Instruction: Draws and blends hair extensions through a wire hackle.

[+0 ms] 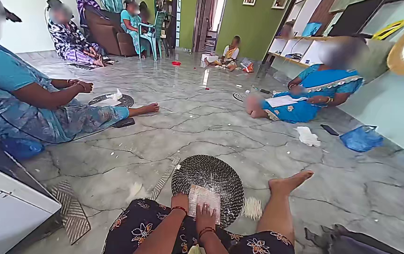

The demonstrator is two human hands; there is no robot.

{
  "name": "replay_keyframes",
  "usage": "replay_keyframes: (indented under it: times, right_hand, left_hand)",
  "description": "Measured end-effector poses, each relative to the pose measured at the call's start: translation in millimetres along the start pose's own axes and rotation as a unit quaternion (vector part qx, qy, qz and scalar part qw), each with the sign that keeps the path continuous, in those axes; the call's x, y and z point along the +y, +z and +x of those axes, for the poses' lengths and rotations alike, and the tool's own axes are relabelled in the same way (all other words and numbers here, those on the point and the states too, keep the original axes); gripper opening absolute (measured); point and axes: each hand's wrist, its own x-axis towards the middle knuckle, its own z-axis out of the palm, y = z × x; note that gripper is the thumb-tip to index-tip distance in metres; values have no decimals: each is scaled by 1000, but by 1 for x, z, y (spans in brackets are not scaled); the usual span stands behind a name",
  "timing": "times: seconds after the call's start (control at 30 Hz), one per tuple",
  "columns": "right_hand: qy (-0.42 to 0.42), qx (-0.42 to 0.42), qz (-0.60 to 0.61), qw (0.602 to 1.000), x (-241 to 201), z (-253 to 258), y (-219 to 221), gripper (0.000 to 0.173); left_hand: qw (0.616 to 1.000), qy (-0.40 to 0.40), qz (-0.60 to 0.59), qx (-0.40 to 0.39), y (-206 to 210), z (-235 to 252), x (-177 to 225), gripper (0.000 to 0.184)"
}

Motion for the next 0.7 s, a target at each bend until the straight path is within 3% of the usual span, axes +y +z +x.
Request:
replay_keyframes:
  times: [0.1,0.17,0.23,0.5,0.7]
  right_hand:
    - [3,24,7,1000,-5,-1,-1,58]
    - [-4,39,22,999,-5,0,-9,73]
    - [1,-14,6,1000,-7,-1,-25,85]
    - [16,-13,16,1000,-13,-1,-13,55]
    - [17,8,34,999,-9,23,-6,66]
  left_hand:
    - [1000,16,10,3,2,-2,-5,39]
    - [1000,19,7,8,1,1,-5,37]
    - [1000,17,3,8,0,2,-3,35]
    - [1000,3,1,6,2,4,-1,38]
    - [1000,9,8,11,3,5,-1,38]
